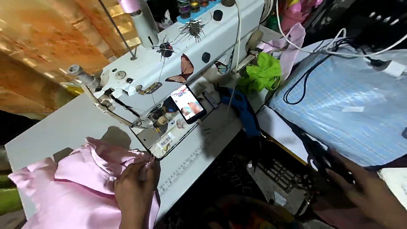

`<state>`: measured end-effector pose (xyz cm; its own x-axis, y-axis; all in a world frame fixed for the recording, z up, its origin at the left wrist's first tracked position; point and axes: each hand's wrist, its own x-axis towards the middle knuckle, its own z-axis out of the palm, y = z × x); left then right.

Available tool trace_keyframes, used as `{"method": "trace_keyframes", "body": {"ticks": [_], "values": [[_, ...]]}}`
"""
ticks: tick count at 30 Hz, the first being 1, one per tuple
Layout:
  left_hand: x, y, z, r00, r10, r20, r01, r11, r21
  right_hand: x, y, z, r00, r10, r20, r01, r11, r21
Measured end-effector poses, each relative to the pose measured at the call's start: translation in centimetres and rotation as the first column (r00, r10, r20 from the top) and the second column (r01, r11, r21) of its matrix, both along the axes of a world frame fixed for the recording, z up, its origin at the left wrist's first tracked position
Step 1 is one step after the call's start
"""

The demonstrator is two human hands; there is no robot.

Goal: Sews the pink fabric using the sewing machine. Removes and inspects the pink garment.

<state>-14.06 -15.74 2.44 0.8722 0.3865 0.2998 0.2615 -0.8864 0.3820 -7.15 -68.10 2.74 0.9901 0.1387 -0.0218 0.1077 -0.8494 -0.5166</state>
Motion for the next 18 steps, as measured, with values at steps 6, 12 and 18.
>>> {"method": "trace_keyframes", "body": {"ticks": [6, 12, 18], "values": [[0.4, -0.4, -0.6, 0.998, 0.054, 0.041, -0.054, 0.999, 0.002, -1.9, 0.7, 2.3, 0.834, 0.211, -0.510, 0.336, 0.539, 0.772], [0.3, -0.2, -1.2, 0.994, 0.059, 0.093, -0.057, 0.998, -0.028, -3.2, 3.7, 2.8, 0.879, 0.438, -0.190, -0.125, 0.595, 0.794], [0.2, 0.4, -1.8, 0.989, 0.037, 0.146, -0.020, 0.993, -0.120, -0.3, 15.1, -0.3, 0.559, 0.761, -0.330, -0.125, 0.470, 0.874]]}}
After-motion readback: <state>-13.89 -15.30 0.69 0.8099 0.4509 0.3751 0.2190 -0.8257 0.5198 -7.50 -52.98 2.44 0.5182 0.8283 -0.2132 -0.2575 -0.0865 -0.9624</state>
